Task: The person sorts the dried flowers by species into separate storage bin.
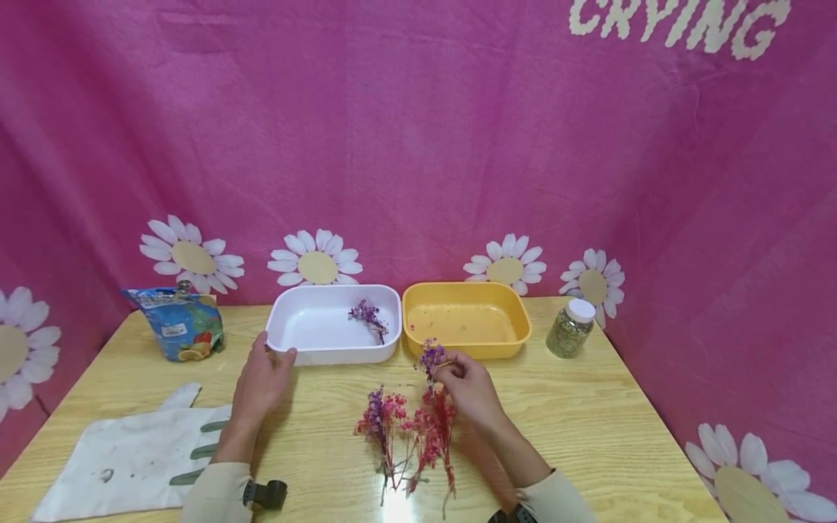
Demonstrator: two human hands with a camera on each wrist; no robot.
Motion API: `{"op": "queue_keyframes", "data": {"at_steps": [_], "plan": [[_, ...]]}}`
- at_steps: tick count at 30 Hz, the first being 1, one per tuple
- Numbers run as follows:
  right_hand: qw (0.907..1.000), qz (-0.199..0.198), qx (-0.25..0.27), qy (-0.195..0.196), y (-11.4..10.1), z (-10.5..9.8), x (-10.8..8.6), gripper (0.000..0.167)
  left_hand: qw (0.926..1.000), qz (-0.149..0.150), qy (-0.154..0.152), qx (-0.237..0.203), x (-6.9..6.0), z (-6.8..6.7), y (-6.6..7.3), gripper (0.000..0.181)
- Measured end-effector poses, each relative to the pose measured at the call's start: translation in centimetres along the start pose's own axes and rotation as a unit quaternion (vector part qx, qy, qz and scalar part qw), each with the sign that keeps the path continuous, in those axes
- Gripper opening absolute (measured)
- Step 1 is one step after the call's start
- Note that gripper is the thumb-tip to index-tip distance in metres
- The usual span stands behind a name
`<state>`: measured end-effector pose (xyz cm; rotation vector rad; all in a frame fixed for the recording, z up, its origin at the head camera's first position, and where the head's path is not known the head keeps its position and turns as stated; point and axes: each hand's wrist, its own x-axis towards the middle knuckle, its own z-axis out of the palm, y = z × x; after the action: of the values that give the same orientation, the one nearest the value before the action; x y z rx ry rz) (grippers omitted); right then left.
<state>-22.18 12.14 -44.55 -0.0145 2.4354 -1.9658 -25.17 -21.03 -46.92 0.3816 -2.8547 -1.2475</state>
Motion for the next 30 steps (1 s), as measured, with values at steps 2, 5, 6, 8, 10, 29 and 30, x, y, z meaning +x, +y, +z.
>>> {"op": "queue_keyframes", "data": {"at_steps": [2, 5, 6, 8, 10, 29, 30], "plan": [[1.0000, -0.002, 0.003, 0.004, -0.4, 0.0, 1.1, 0.010, 1.0000, 0.002, 0.002, -0.002, 0.1, 0.0, 0.0, 0.081], [0.9999, -0.006, -0.006, 0.010, -0.9, 0.3, 2.6, 0.010, 1.0000, 0.004, 0.004, -0.005, 0.2, 0.0, 0.0, 0.080], [0.9999, -0.009, -0.010, 0.009, -1.1, 0.5, 3.0, 0.010, 1.0000, 0.002, 0.004, -0.006, 0.2, 0.0, 0.0, 0.080], [0.9993, -0.018, -0.033, 0.008, -1.4, 0.9, 3.6, 0.010, 1.0000, -0.001, 0.003, -0.007, 0.2, 0.0, 0.0, 0.079], [0.9978, -0.030, -0.058, 0.004, -1.8, 1.4, 4.2, 0.010, 1.0000, -0.003, 0.002, -0.008, 0.1, 0.0, 0.0, 0.079], [0.9791, -0.061, -0.192, -0.028, -3.6, 4.4, 9.1, 0.016, 0.9999, 0.003, 0.015, -0.005, 0.0, 0.3, 0.0, 0.078], [0.9790, -0.058, -0.194, -0.026, -3.7, 4.6, 9.4, 0.016, 0.9999, 0.003, 0.015, -0.004, 0.0, 0.2, 0.0, 0.079]]}}
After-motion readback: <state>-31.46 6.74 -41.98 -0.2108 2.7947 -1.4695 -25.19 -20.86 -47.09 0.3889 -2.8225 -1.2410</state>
